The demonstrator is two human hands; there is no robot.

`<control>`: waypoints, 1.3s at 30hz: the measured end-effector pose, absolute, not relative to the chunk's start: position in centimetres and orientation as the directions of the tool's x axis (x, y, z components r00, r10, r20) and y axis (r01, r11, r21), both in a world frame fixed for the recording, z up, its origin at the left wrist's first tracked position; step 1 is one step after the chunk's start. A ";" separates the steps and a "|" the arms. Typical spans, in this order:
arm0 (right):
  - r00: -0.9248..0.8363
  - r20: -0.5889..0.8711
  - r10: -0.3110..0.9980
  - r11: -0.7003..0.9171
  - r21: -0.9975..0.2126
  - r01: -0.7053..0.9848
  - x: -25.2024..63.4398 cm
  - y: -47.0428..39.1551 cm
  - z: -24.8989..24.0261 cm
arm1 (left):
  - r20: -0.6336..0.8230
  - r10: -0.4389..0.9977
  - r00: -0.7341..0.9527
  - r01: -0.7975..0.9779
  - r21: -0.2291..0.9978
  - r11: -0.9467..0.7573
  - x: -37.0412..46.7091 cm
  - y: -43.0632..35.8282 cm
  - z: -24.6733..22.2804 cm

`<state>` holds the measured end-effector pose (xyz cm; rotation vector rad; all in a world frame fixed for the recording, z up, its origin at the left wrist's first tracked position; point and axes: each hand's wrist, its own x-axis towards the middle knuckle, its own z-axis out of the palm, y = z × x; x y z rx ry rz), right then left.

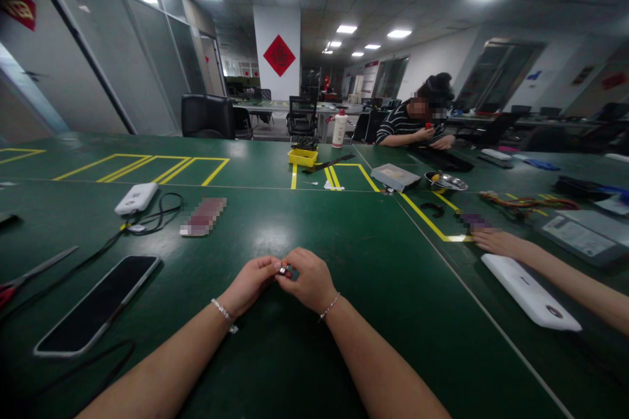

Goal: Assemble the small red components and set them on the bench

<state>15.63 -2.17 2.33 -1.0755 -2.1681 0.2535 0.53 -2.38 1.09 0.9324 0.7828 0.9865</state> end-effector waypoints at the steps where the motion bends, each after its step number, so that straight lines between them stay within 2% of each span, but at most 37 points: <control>1: -0.416 0.499 0.761 0.637 -0.447 0.628 15.6 -2.2 2.4 | -0.125 0.927 0.353 -0.332 0.910 0.250 0.5 -2.4 1.1; 9: -0.421 0.510 0.750 0.637 -0.384 0.669 15.5 -2.1 2.3 | -0.150 0.925 0.349 -0.336 0.901 0.273 0.7 -2.4 1.2; 13: -0.327 0.523 0.787 0.559 -0.379 0.738 16.7 -1.3 2.8 | -0.152 0.938 0.313 -0.389 0.880 0.272 0.8 -2.2 1.0; 16: -0.173 0.495 0.851 0.376 -0.345 0.860 19.7 0.0 3.0 | -0.165 0.941 0.295 -0.420 0.863 0.283 0.6 -2.1 0.7; 19: 0.023 0.354 0.935 0.079 -0.271 0.959 24.1 1.4 2.8 | -0.157 0.947 0.281 -0.421 0.866 0.269 0.4 -2.0 0.5; 22: 0.283 0.220 0.934 -0.239 -0.204 0.949 28.2 2.0 2.4 | -0.143 0.951 0.275 -0.405 0.880 0.249 0.3 -2.2 0.7; 25: 0.470 0.130 0.873 -0.444 -0.188 0.876 30.7 1.9 2.0 | -0.142 0.952 0.272 -0.377 0.894 0.241 0.4 -2.4 1.1; 29: 0.576 0.099 0.811 -0.548 -0.215 0.808 32.0 1.5 1.3 | -0.149 0.951 0.270 -0.343 0.908 0.240 0.4 -2.6 1.3; 36: 0.660 0.090 0.746 -0.624 -0.256 0.739 32.8 1.2 0.4 | -0.137 0.954 0.266 -0.358 0.905 0.230 0.3 -2.5 1.0; 39: 0.685 0.146 0.714 -0.641 -0.256 0.723 32.4 1.3 0.6 | -0.151 0.954 0.260 -0.389 0.888 0.247 0.2 -2.4 1.0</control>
